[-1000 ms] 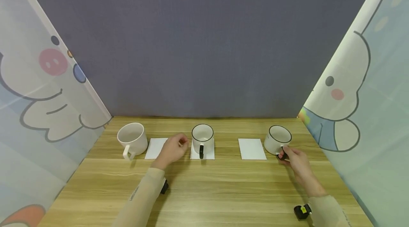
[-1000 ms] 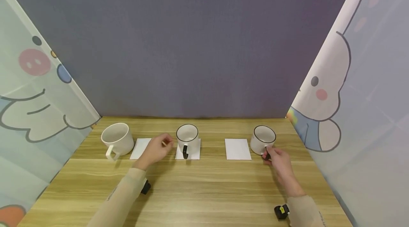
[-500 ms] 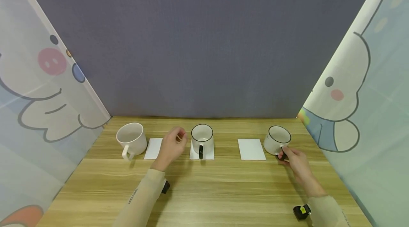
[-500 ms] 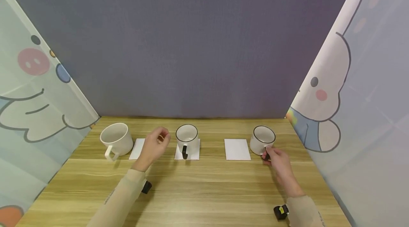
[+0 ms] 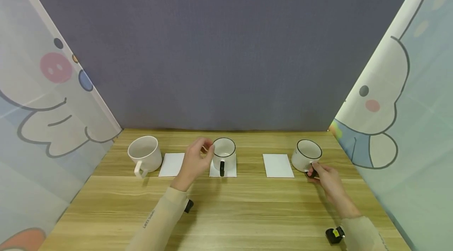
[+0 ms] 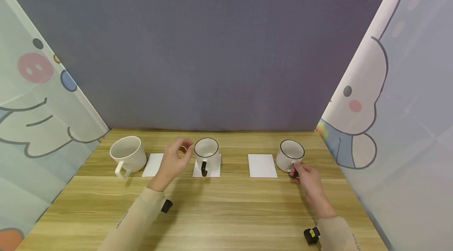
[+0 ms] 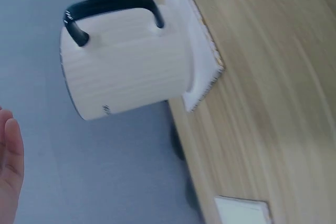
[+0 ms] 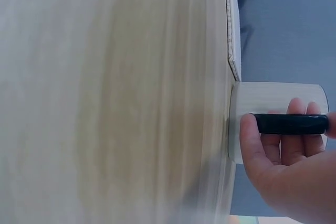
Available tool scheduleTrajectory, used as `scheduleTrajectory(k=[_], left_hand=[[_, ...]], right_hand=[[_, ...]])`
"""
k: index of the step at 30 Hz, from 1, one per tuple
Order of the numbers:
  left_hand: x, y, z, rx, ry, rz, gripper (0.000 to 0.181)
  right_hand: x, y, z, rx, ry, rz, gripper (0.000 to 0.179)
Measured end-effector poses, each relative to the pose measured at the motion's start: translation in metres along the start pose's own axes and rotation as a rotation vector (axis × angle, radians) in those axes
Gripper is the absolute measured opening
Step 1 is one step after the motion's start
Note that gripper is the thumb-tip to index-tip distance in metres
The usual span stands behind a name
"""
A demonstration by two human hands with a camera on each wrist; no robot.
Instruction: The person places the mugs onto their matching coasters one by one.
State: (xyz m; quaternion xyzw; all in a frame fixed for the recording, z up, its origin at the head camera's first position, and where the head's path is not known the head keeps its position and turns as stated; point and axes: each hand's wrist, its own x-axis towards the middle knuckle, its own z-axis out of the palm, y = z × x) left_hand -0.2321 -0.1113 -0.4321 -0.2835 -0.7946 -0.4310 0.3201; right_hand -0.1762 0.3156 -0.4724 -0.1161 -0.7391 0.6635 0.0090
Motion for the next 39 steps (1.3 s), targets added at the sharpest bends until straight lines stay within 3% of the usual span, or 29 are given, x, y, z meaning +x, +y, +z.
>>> scheduleTrajectory(k=[11, 26, 39], left_hand=[[0.009, 0.016, 0.004, -0.019, -0.013, 0.076, 0.010], [0.021, 0.034, 0.017, -0.029, -0.110, 0.098, 0.006], [0.024, 0.043, 0.029, -0.043, -0.137, 0.090, 0.005]], right_hand=[[0.000, 0.001, -0.001, -0.014, -0.002, 0.003, 0.042], [-0.002, -0.001, 0.000, -0.014, 0.000, 0.002, 0.042], [0.001, 0.002, -0.001, -0.021, -0.004, -0.003, 0.043]])
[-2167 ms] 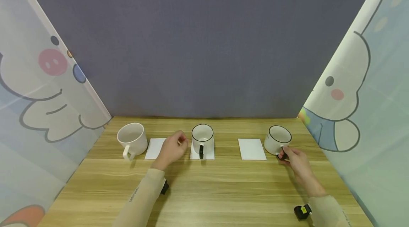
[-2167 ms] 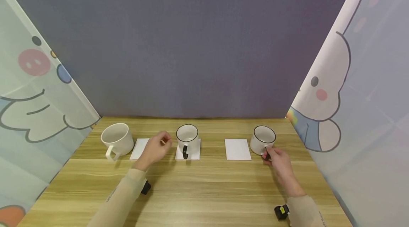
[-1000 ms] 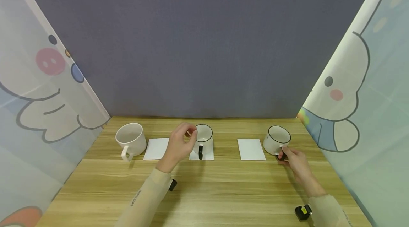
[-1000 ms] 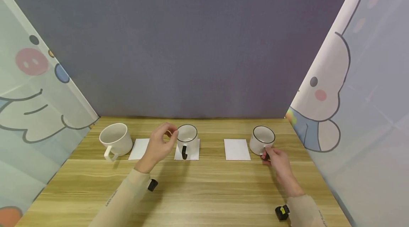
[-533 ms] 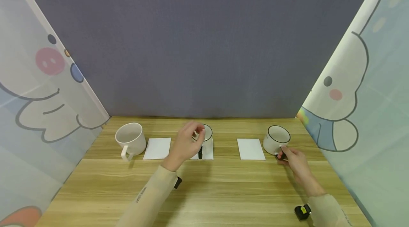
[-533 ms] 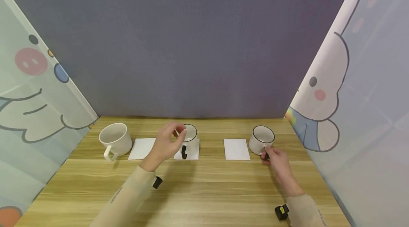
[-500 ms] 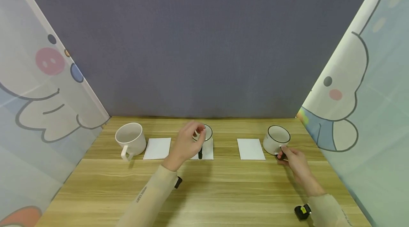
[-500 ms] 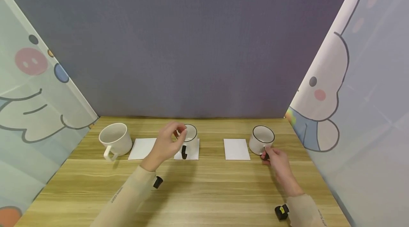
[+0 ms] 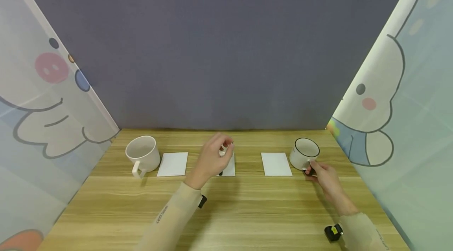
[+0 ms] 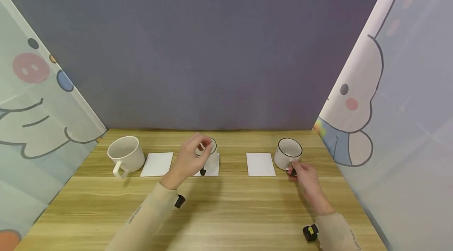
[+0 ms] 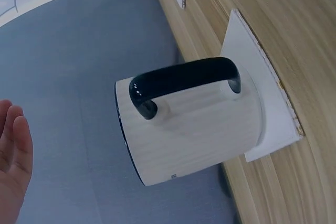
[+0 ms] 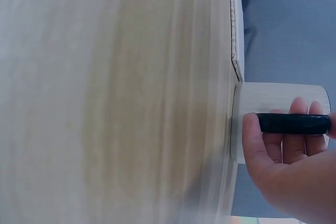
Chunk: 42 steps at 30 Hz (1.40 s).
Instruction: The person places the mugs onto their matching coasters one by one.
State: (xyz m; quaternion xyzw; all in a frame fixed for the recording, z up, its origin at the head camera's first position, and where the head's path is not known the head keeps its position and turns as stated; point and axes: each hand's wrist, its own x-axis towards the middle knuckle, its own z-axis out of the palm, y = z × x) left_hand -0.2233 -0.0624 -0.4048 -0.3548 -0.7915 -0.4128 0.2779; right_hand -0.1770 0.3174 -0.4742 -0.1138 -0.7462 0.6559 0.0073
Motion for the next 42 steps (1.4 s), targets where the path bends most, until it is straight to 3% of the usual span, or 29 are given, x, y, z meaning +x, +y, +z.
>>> scheduleTrajectory(k=[20, 28, 42], left_hand=[[0.021, 0.015, 0.008, -0.004, -0.108, -0.051, 0.011], [0.025, 0.017, 0.018, -0.025, -0.158, -0.092, 0.016], [0.036, 0.024, 0.034, -0.013, -0.192, -0.135, 0.020]], right_hand=[[-0.001, 0.000, 0.003, -0.001, 0.010, -0.027, 0.044], [-0.001, -0.001, 0.002, -0.015, 0.015, -0.021, 0.044], [-0.002, -0.001, 0.003, -0.019, 0.029, -0.034, 0.043]])
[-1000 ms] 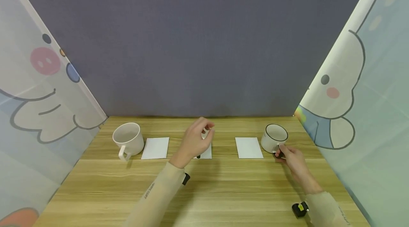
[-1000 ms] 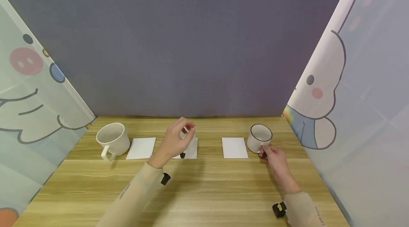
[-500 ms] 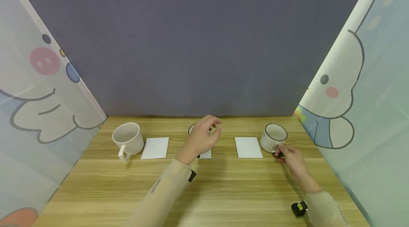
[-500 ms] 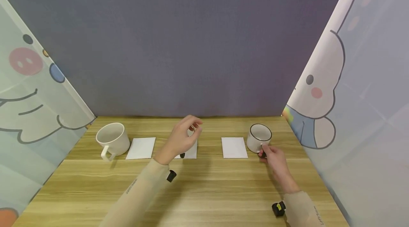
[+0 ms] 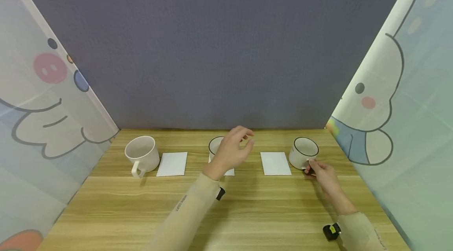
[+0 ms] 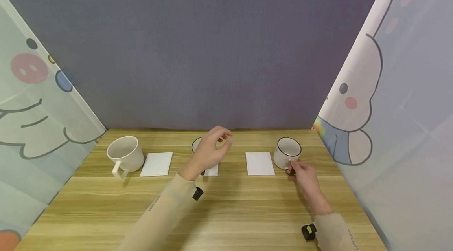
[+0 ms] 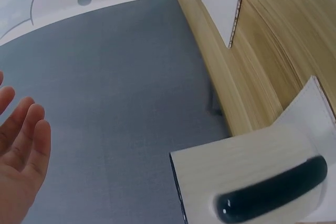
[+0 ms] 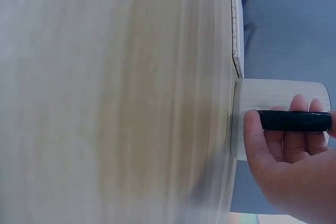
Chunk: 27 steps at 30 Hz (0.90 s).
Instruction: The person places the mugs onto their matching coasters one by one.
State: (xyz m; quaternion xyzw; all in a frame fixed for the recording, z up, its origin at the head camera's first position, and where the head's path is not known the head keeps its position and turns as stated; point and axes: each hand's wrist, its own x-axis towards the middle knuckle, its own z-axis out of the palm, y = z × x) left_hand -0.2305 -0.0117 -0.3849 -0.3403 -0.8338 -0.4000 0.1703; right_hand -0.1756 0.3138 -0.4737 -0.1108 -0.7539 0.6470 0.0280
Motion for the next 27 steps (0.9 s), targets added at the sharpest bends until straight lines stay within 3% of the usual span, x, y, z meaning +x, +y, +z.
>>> scheduleTrajectory(k=[11, 18, 27], left_hand=[[0.006, 0.005, 0.010, 0.026, -0.056, -0.018, 0.018], [0.011, 0.003, 0.019, 0.088, -0.120, -0.015, 0.018], [0.013, -0.001, 0.030, 0.131, -0.173, -0.063, 0.018]], right_hand=[[-0.001, -0.001, -0.001, -0.002, -0.005, 0.014, 0.043], [0.000, 0.000, -0.001, 0.012, -0.001, 0.003, 0.043], [0.000, 0.002, -0.001, 0.013, -0.005, -0.006, 0.042]])
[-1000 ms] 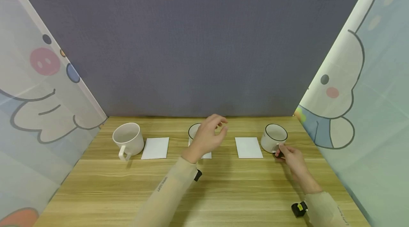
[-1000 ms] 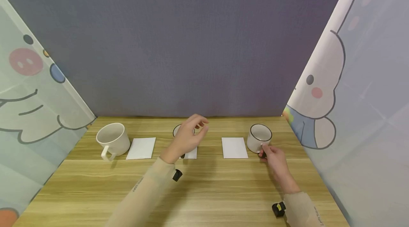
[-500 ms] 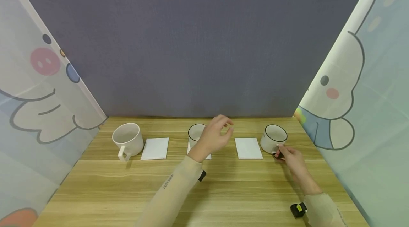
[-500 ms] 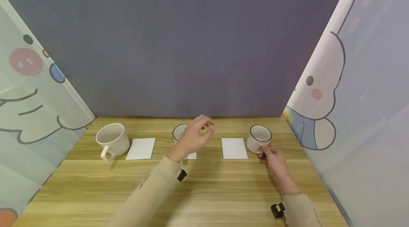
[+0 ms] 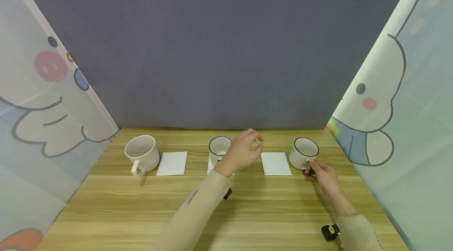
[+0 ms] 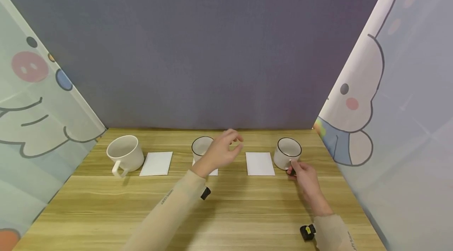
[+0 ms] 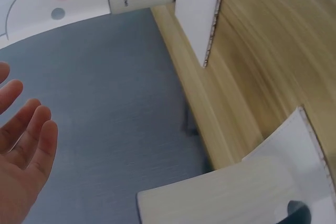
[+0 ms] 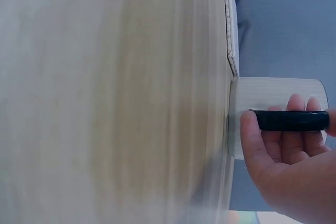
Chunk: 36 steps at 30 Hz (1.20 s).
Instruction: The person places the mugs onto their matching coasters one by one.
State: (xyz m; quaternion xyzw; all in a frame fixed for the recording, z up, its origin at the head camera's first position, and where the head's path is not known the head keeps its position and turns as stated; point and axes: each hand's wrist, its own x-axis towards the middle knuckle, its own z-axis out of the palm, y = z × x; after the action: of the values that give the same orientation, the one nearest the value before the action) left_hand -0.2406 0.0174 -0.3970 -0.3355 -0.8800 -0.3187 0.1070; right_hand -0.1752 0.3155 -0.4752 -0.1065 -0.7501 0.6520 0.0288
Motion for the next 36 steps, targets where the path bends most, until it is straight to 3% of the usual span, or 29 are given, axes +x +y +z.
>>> scheduleTrajectory(k=[11, 18, 30, 36], left_hand=[[0.008, -0.002, 0.021, 0.097, -0.058, 0.012, 0.020], [0.011, -0.003, 0.031, 0.074, -0.089, -0.015, 0.023], [0.015, -0.020, 0.053, 0.039, -0.174, -0.114, 0.027], [0.014, -0.028, 0.066, 0.063, -0.189, -0.099, 0.028]], right_hand=[[-0.001, -0.001, 0.000, 0.013, 0.011, -0.003, 0.040], [-0.001, -0.002, 0.001, 0.013, 0.014, -0.009, 0.040], [0.000, 0.001, 0.002, 0.019, 0.006, -0.004, 0.041], [0.000, 0.000, 0.002, 0.014, 0.010, -0.002, 0.042]])
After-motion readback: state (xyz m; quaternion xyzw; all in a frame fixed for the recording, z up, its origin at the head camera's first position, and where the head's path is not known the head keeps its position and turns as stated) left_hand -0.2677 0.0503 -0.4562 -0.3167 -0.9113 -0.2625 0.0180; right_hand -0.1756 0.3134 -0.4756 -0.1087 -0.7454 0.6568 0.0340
